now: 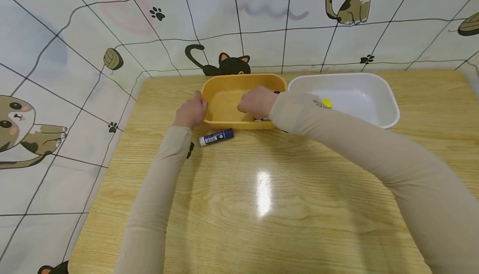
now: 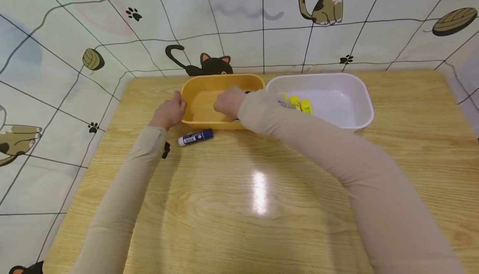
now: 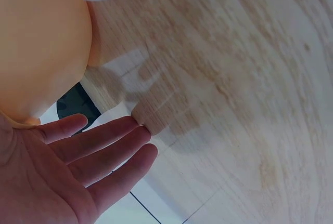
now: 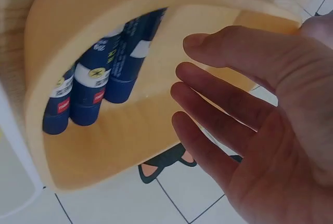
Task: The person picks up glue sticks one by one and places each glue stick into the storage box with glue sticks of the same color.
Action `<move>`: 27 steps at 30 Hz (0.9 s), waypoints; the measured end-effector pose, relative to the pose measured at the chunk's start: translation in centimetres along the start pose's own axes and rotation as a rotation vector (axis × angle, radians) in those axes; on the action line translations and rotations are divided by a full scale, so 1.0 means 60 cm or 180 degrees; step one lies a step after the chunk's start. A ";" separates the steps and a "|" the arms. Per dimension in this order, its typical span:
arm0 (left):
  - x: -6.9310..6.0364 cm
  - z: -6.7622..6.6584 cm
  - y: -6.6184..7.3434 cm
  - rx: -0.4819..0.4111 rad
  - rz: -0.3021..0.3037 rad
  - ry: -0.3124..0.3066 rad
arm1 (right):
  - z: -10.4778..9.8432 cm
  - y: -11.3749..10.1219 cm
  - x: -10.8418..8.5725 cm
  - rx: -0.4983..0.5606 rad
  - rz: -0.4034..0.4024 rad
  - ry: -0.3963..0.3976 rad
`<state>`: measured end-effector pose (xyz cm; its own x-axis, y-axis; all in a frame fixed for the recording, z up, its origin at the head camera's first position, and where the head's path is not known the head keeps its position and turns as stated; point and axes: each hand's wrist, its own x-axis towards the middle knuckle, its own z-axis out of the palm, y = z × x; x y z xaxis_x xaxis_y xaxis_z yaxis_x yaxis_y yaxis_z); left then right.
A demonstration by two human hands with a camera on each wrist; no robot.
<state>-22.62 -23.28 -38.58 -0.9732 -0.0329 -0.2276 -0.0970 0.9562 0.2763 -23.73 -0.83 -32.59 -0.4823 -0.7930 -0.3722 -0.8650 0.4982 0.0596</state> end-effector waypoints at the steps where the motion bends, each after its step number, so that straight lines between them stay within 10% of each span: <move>1: 0.000 0.000 0.000 0.0001 -0.0001 -0.0005 | 0.000 -0.002 -0.001 -0.0001 -0.0015 0.0012; 27: 0.003 0.003 0.001 0.0066 -0.0040 -0.0024 | -0.019 -0.095 -0.029 -0.0243 -0.0424 0.0758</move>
<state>-22.75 -23.16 -38.79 -0.9703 -0.0429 -0.2381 -0.1048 0.9616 0.2538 -18.10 -2.71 -31.24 -0.3749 -0.9142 -0.1539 -0.9265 0.3635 0.0976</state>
